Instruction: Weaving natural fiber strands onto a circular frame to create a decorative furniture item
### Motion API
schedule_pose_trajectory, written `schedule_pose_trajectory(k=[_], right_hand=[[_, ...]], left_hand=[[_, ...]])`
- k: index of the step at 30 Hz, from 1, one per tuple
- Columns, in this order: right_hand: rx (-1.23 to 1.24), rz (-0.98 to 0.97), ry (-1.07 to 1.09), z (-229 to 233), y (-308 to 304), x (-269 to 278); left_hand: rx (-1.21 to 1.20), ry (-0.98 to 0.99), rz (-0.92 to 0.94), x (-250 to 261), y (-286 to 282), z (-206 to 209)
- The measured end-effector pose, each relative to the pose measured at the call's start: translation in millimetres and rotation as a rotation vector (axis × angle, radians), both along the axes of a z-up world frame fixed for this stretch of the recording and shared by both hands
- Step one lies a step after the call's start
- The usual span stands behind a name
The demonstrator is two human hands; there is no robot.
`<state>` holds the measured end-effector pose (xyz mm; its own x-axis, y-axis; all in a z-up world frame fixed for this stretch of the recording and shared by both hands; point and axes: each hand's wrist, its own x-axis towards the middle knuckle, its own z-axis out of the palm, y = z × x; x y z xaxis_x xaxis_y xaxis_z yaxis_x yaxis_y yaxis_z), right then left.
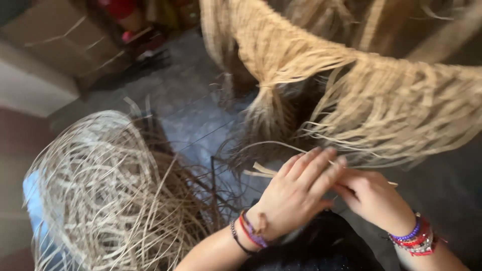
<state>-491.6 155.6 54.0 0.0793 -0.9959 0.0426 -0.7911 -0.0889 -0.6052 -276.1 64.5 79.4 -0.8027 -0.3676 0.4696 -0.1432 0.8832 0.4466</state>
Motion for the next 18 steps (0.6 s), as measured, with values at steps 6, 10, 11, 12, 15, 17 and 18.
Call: schedule_pose_trajectory(k=[6, 10, 11, 12, 15, 17, 18], right_hand=[[0.024, -0.169, 0.112, 28, 59, -50], [0.186, -0.535, 0.206, 34, 128, -132], [0.156, -0.568, 0.219, 38, 145, -153], [0.156, -0.578, 0.221, 38, 157, -166], [0.135, -0.544, 0.212, 39, 183, -193], [0.211, -0.586, 0.296, 41, 187, -196], [0.211, -0.589, 0.297, 45, 180, -189]], left_hand=[[-0.148, -0.208, -0.026, -60, 13, -27], [-0.142, -0.342, 0.095, -72, -12, -29], [-0.293, -0.383, 0.229, -73, -17, -37], [-0.294, -0.379, 0.22, -78, -15, -38], [-0.198, -0.451, 0.324, -101, 1, -38], [-0.124, -0.424, 0.148, -126, 19, -31], [-0.125, -0.423, 0.145, -150, 41, -13]])
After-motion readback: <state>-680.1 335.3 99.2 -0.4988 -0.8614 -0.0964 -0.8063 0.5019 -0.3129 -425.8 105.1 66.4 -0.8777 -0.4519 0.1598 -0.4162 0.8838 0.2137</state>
